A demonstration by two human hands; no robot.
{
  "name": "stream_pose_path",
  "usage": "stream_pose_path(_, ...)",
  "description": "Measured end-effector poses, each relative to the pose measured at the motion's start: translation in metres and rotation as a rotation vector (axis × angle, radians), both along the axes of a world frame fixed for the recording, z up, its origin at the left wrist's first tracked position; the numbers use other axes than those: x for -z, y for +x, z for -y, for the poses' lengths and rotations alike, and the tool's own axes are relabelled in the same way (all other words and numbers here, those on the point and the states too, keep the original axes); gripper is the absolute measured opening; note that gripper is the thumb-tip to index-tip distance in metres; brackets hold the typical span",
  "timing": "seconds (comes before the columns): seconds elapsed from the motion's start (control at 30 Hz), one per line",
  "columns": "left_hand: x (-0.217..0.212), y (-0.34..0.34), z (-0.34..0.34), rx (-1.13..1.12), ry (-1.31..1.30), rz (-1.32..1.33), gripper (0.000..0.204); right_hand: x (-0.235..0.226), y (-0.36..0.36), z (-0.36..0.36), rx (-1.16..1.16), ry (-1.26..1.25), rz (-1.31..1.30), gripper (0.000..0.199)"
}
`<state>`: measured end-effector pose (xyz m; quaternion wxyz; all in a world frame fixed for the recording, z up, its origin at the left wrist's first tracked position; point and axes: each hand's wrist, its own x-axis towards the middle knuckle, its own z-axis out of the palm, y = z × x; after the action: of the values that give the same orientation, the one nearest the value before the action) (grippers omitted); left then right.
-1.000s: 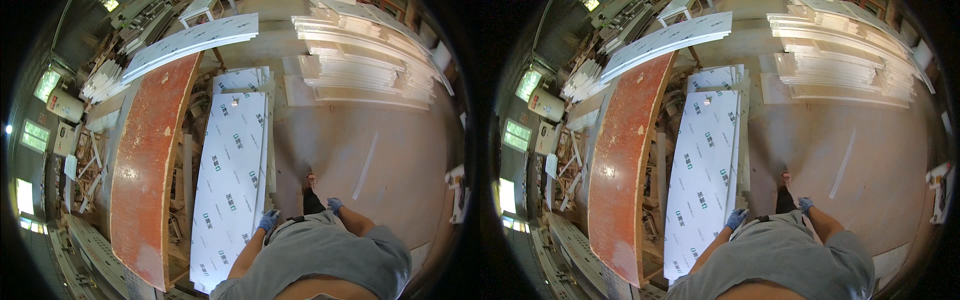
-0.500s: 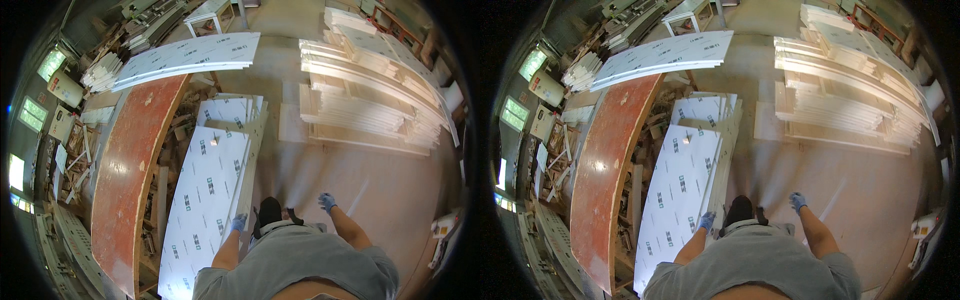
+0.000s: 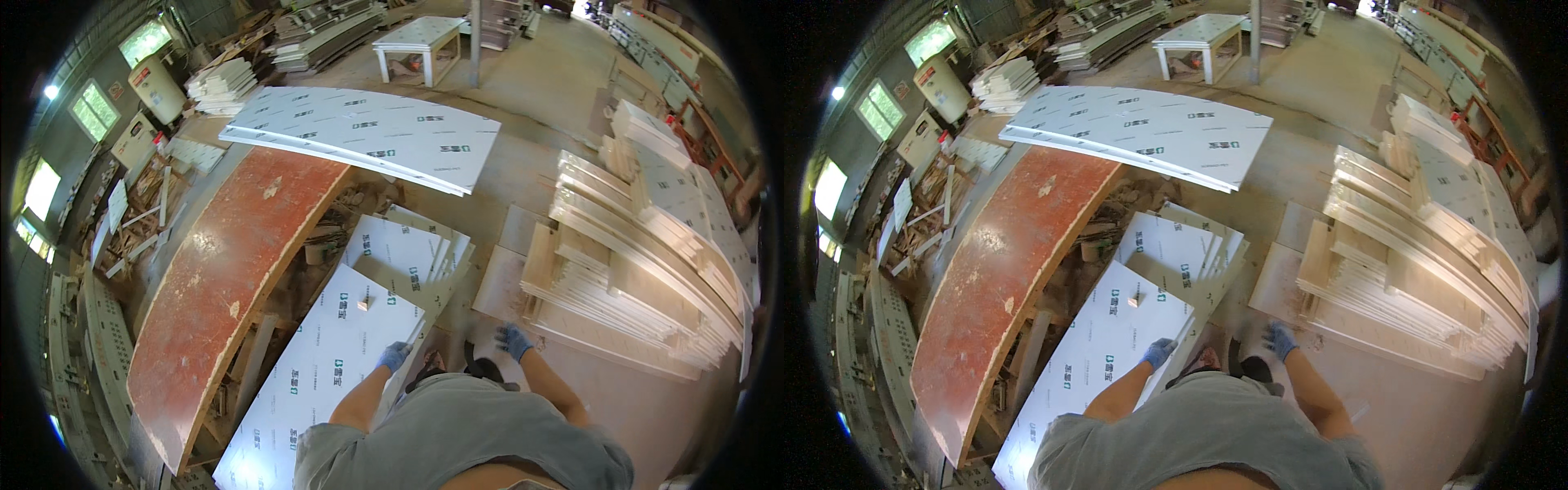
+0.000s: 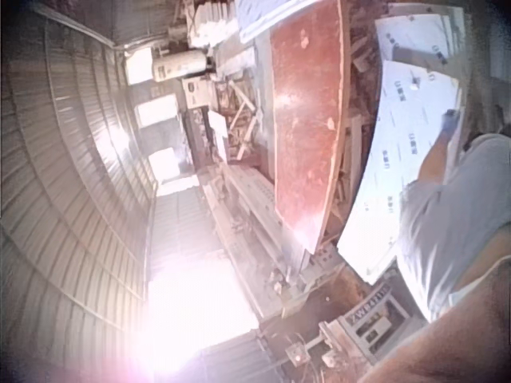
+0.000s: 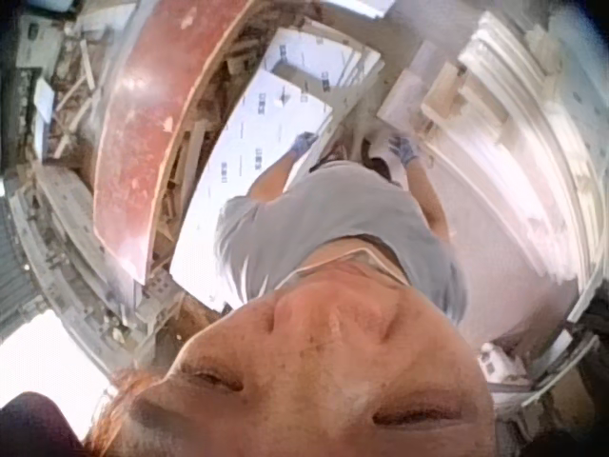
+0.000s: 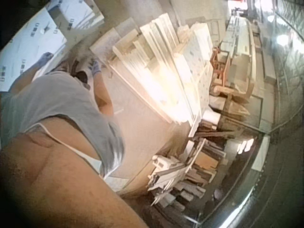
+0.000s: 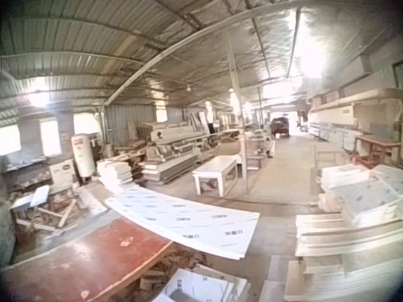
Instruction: The person repeatedly picks up large white panels from a stack, carries them to a machine, places them on the machine's table, and then returns to the stack. This cycle is repeated multiple times throughout the clip.
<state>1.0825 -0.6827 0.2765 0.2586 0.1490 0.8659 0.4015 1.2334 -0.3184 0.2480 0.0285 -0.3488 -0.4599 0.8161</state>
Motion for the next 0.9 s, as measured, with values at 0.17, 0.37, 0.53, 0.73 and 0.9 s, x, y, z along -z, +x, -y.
stream_pose_path(0.17,0.009,-0.03,0.001,-0.297,0.217,-0.076,0.044,-0.103,-0.134,-0.038,-0.189,0.143,-0.084,0.06)
stream_pose_path(0.37,0.089,0.012,0.021,-0.853,0.417,0.015,0.044,-0.209,-0.32,-0.1,-0.236,0.207,-0.125,0.067)
stream_pose_path(0.53,0.087,0.113,-0.028,-1.336,0.611,0.18,0.028,-0.235,-0.426,-0.156,-0.095,0.14,-0.128,0.046)
stream_pose_path(0.73,0.11,0.17,-0.102,-1.523,0.513,0.408,0.031,-0.224,-0.437,-0.138,0.011,0.105,-0.267,0.041)
stream_pose_path(0.9,0.1,0.125,-0.132,-1.351,0.657,0.259,0.036,-0.209,-0.355,-0.053,-0.156,-0.101,-0.26,0.024)
